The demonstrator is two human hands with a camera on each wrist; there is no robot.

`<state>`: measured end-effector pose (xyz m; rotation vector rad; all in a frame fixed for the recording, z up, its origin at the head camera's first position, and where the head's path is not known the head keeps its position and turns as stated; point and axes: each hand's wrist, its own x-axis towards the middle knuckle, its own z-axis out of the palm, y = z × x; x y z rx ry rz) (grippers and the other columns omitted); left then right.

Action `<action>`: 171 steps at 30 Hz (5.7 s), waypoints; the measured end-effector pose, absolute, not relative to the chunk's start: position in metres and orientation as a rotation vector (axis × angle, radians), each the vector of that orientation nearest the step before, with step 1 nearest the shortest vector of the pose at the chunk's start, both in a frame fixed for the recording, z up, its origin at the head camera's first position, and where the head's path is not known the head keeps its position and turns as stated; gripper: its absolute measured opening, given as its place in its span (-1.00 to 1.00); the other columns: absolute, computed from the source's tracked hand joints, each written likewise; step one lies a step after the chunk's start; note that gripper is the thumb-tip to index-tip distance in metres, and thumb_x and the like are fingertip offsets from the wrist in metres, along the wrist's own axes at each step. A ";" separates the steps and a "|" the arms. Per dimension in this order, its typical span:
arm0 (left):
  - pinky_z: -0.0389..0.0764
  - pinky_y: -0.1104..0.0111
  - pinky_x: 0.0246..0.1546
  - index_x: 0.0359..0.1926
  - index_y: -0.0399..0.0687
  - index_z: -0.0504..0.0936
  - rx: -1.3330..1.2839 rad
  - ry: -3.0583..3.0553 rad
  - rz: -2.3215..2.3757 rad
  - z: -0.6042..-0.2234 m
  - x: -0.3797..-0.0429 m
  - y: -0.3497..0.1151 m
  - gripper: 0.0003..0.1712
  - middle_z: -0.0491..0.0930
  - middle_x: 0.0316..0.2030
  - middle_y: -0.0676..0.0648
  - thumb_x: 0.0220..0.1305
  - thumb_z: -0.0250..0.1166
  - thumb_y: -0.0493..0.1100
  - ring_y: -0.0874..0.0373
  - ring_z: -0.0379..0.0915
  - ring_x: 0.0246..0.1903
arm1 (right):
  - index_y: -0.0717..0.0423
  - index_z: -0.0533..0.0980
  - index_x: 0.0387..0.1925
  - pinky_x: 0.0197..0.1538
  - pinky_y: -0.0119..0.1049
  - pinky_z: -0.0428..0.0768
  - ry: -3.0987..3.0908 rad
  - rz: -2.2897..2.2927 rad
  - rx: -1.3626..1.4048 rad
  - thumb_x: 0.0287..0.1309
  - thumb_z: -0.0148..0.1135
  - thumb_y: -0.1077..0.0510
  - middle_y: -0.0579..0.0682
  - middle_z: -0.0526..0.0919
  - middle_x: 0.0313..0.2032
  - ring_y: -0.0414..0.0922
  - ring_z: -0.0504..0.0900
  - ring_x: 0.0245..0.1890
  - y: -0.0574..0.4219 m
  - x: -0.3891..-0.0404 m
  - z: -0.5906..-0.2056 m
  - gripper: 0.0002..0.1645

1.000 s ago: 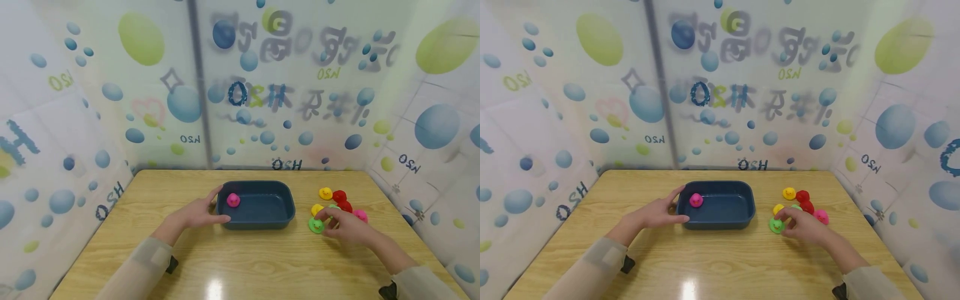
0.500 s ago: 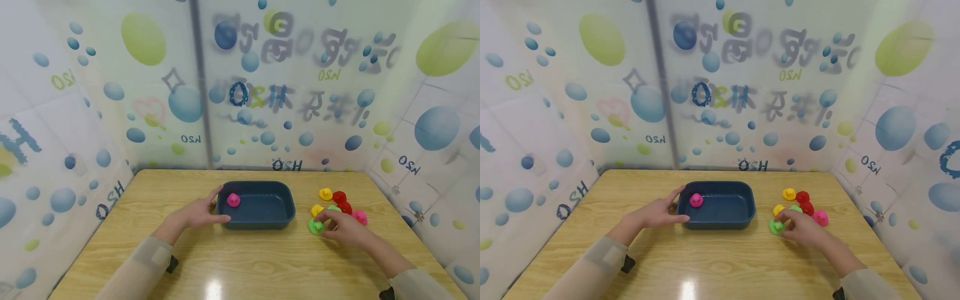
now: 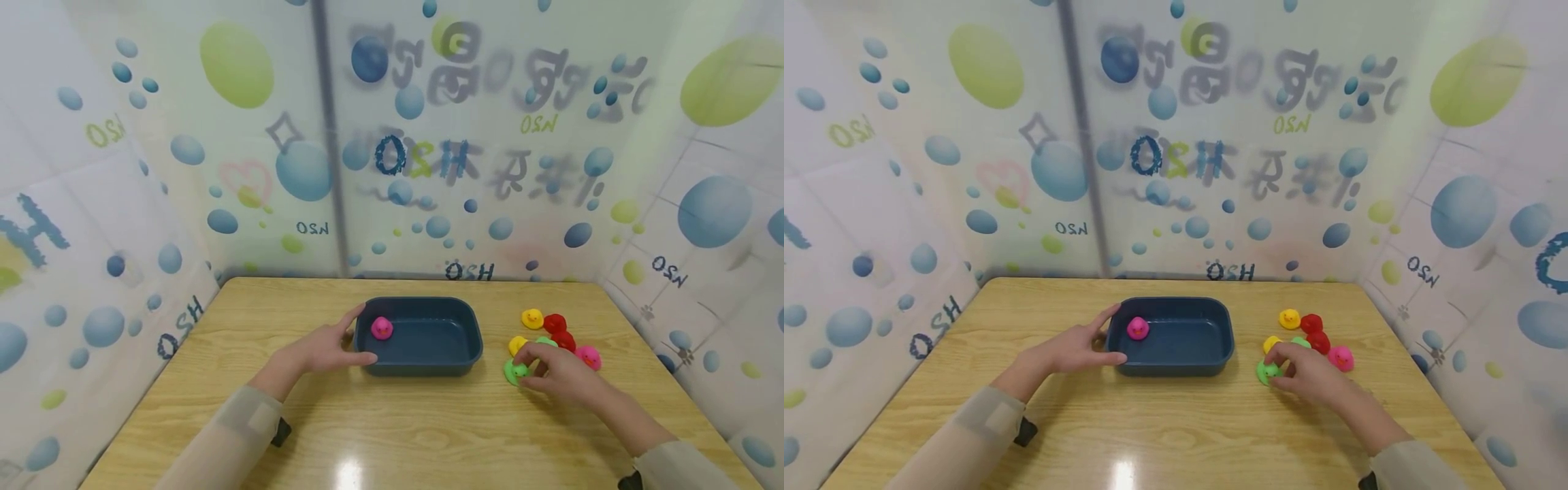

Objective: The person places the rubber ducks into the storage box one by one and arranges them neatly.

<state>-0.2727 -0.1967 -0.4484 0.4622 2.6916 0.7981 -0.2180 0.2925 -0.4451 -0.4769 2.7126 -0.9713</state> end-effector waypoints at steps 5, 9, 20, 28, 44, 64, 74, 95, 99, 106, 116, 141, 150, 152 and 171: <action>0.38 -0.33 0.53 0.80 0.52 -0.22 0.467 2.691 0.797 -0.450 -0.273 -0.197 0.38 0.43 0.56 -0.35 0.21 0.37 0.66 -0.46 0.33 0.56 | -0.06 0.63 0.04 -0.26 -0.40 0.70 2.743 -0.916 -0.527 0.28 0.61 0.10 -0.10 0.73 -0.04 -0.18 0.66 -0.23 0.292 -0.217 -0.446 -0.63; 0.38 -0.34 0.52 0.80 0.51 -0.22 0.463 2.690 0.801 -0.450 -0.272 -0.197 0.38 0.44 0.56 -0.35 0.21 0.38 0.65 -0.46 0.33 0.55 | -0.09 0.63 0.06 -0.26 -0.42 0.68 2.769 -0.873 -0.509 0.27 0.62 0.08 -0.12 0.72 -0.04 -0.19 0.63 -0.23 0.291 -0.215 -0.445 -0.61; 0.39 -0.33 0.52 0.80 0.50 -0.21 0.468 2.685 0.802 -0.449 -0.272 -0.196 0.38 0.44 0.56 -0.36 0.22 0.38 0.65 -0.45 0.34 0.55 | -0.03 0.67 0.11 -0.31 -0.41 0.70 2.854 -0.979 -0.553 0.31 0.59 0.12 -0.07 0.73 -0.01 -0.24 0.63 -0.29 0.293 -0.209 -0.444 -0.62; 0.40 -0.31 0.52 0.80 0.50 -0.22 0.460 2.694 0.790 -0.447 -0.272 -0.196 0.38 0.45 0.56 -0.34 0.22 0.37 0.66 -0.43 0.36 0.54 | 0.04 0.69 0.16 -0.29 -0.38 0.72 2.976 -1.218 -0.710 0.30 0.57 0.25 -0.02 0.73 -0.06 -0.33 0.66 -0.36 0.290 -0.209 -0.438 -0.58; 0.39 -0.31 0.53 0.80 0.50 -0.24 0.464 2.693 0.778 -0.447 -0.272 -0.197 0.38 0.43 0.57 -0.33 0.23 0.35 0.66 -0.43 0.34 0.56 | 0.00 0.69 0.23 -0.28 -0.37 0.76 2.939 -1.333 -0.804 0.31 0.58 0.21 -0.06 0.73 -0.14 -0.29 0.70 -0.39 0.258 -0.215 -0.420 -0.52; 0.40 -0.31 0.53 0.80 0.53 -0.22 0.446 2.691 0.777 -0.446 -0.273 -0.195 0.37 0.45 0.56 -0.31 0.22 0.35 0.67 -0.44 0.35 0.55 | 0.03 0.68 0.21 -0.12 -0.39 0.75 2.798 -1.245 -0.824 0.40 0.52 0.12 0.02 0.76 0.05 -0.21 0.73 -0.23 0.180 -0.265 -0.416 -0.59; 0.37 -0.33 0.54 0.80 0.55 -0.23 0.421 2.683 0.771 -0.446 -0.272 -0.196 0.37 0.44 0.57 -0.30 0.21 0.34 0.68 -0.44 0.33 0.57 | 0.02 0.67 0.24 -0.06 -0.26 0.73 2.727 -1.151 -0.756 0.46 0.47 0.08 0.00 0.76 0.08 -0.18 0.69 -0.15 0.136 -0.292 -0.425 -0.61; 0.41 -0.34 0.50 0.80 0.56 -0.25 0.430 2.679 0.778 -0.449 -0.273 -0.197 0.37 0.46 0.56 -0.31 0.22 0.33 0.69 -0.46 0.36 0.54 | -0.05 0.69 0.19 0.23 -0.03 0.73 2.750 -1.050 -0.516 0.43 0.50 0.10 -0.02 0.78 0.13 -0.10 0.72 0.00 0.087 -0.317 -0.455 -0.64; 0.41 -0.34 0.50 0.80 0.55 -0.25 0.428 2.680 0.774 -0.449 -0.273 -0.197 0.37 0.45 0.56 -0.31 0.22 0.32 0.70 -0.46 0.36 0.54 | -0.02 0.68 0.19 0.22 -0.02 0.74 2.765 -1.034 -0.511 0.41 0.52 0.10 0.00 0.78 0.14 -0.08 0.74 0.01 0.086 -0.317 -0.456 -0.62; 0.40 -0.34 0.51 0.80 0.52 -0.25 0.434 2.680 0.777 -0.449 -0.273 -0.197 0.37 0.46 0.56 -0.31 0.23 0.32 0.69 -0.46 0.36 0.54 | -0.04 0.69 0.16 0.23 -0.03 0.74 2.805 -0.987 -0.516 0.40 0.53 0.10 -0.01 0.80 0.11 -0.09 0.75 0.02 0.085 -0.315 -0.455 -0.64; 0.39 -0.35 0.52 0.81 0.48 -0.24 0.449 2.686 0.781 -0.448 -0.272 -0.197 0.37 0.46 0.55 -0.33 0.24 0.32 0.68 -0.47 0.34 0.55 | -0.03 0.67 0.14 0.31 0.02 0.70 2.823 -0.940 -0.496 0.38 0.55 0.10 0.00 0.82 0.06 -0.02 0.75 0.12 0.084 -0.313 -0.450 -0.65; 0.38 -0.34 0.52 0.81 0.48 -0.23 0.452 2.688 0.780 -0.450 -0.273 -0.197 0.38 0.46 0.55 -0.34 0.22 0.33 0.69 -0.46 0.36 0.54 | 0.05 0.66 0.28 0.25 0.01 0.73 2.832 -0.981 -0.587 0.44 0.49 0.09 0.00 0.78 0.18 -0.04 0.74 0.07 0.116 -0.300 -0.427 -0.54; 0.36 -0.34 0.54 0.81 0.46 -0.24 0.455 2.692 0.766 -0.449 -0.273 -0.196 0.39 0.46 0.56 -0.33 0.23 0.33 0.68 -0.47 0.34 0.55 | 0.10 0.65 0.29 -0.03 -0.15 0.76 2.852 -1.076 -0.591 0.49 0.43 0.09 0.17 0.76 0.19 -0.10 0.68 -0.10 0.177 -0.280 -0.412 -0.58; 0.37 -0.34 0.53 0.81 0.46 -0.24 0.451 2.692 0.764 -0.448 -0.273 -0.196 0.39 0.46 0.56 -0.32 0.22 0.33 0.68 -0.47 0.34 0.55 | 0.11 0.65 0.28 -0.06 -0.20 0.76 2.860 -1.092 -0.577 0.49 0.44 0.09 0.18 0.76 0.19 -0.08 0.68 -0.09 0.192 -0.273 -0.409 -0.57; 0.35 -0.36 0.54 0.80 0.50 -0.24 0.456 2.692 0.773 -0.449 -0.272 -0.197 0.37 0.45 0.57 -0.31 0.23 0.32 0.68 -0.48 0.31 0.56 | 0.14 0.67 0.22 -0.29 -0.36 0.64 3.041 -0.939 -0.401 0.42 0.50 0.05 0.13 0.78 0.04 -0.13 0.62 -0.20 0.317 -0.223 -0.417 -0.56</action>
